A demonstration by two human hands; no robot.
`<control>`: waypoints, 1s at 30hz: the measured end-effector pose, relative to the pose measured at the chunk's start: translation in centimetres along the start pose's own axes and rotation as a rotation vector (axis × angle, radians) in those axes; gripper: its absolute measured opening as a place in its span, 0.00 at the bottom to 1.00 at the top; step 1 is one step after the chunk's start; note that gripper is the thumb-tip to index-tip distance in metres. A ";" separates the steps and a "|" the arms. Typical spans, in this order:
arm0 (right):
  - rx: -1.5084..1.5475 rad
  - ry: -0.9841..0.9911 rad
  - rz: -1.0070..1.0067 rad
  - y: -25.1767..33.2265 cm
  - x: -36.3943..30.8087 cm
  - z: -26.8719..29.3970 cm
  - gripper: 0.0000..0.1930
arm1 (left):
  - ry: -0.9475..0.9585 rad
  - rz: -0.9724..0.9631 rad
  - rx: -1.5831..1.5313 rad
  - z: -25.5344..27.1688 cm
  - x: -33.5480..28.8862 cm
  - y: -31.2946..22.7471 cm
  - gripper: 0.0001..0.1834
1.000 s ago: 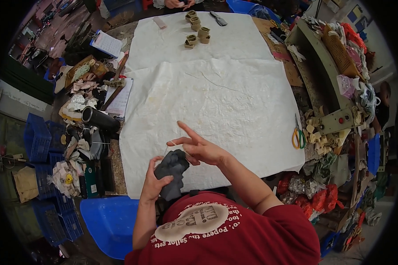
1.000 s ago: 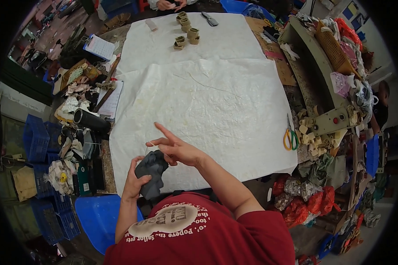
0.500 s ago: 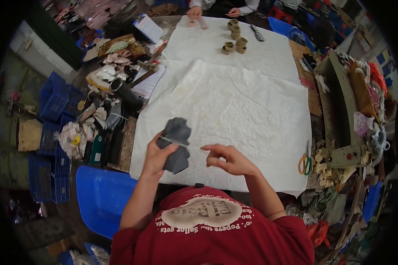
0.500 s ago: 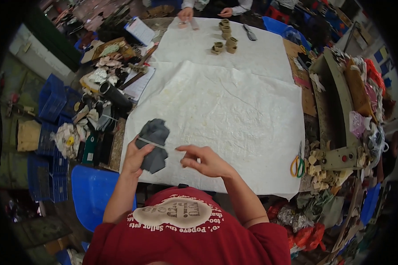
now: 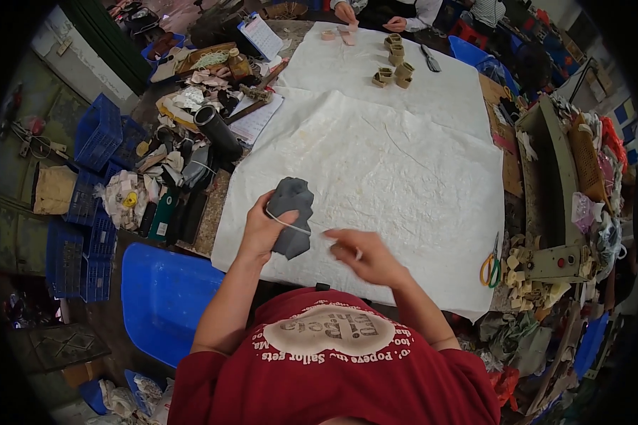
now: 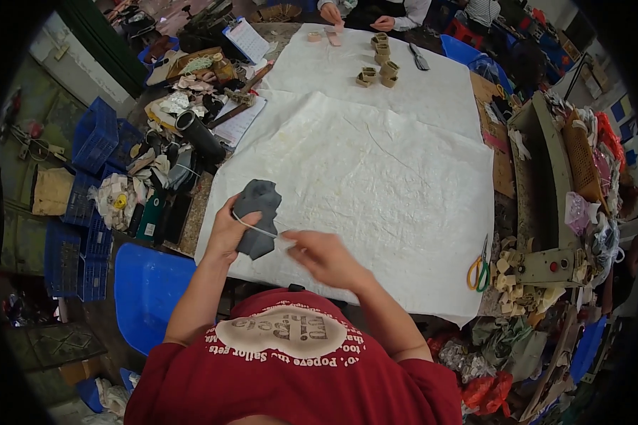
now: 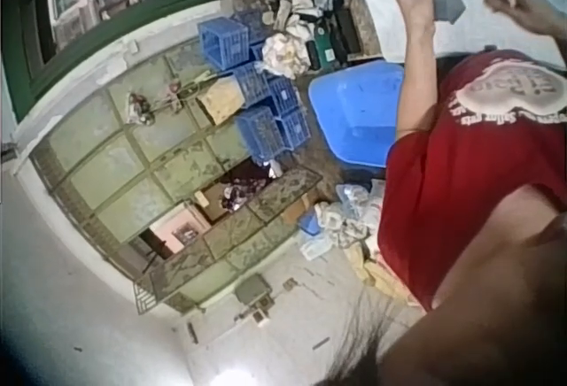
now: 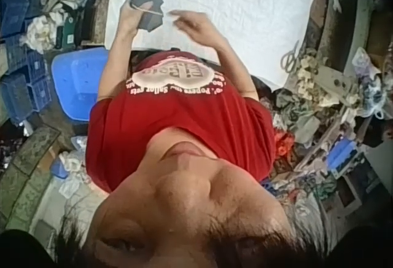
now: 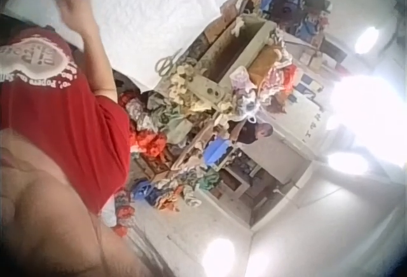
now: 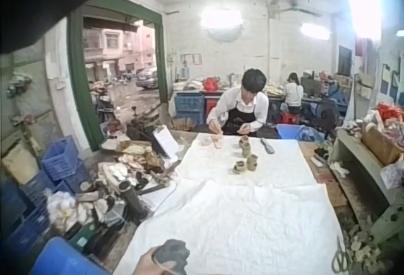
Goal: Sorting and organizing pre-cut shoe components on a workbench.
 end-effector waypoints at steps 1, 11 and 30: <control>0.038 -0.077 -0.105 -2.7 -0.7 1.0 0.12 | 0.035 0.119 -0.235 0.1 -0.6 0.6 0.35; 1.621 -0.436 0.022 -5.4 -2.8 6.3 0.11 | 0.283 -0.039 -0.600 -5.3 -4.8 -6.5 0.35; 0.891 -0.385 0.082 2.1 0.7 5.4 0.71 | 0.344 -0.418 -0.189 -6.9 -8.5 -11.7 0.37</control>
Point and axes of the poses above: each hand's wrist, its own x-axis towards the middle knuckle, its own z-axis out of the back of the hand, y = z × x, the point moved 9 cm from there along x, towards the middle knuckle, and after that the axes turned 14 degrees about -x, right-handed, at the moved point
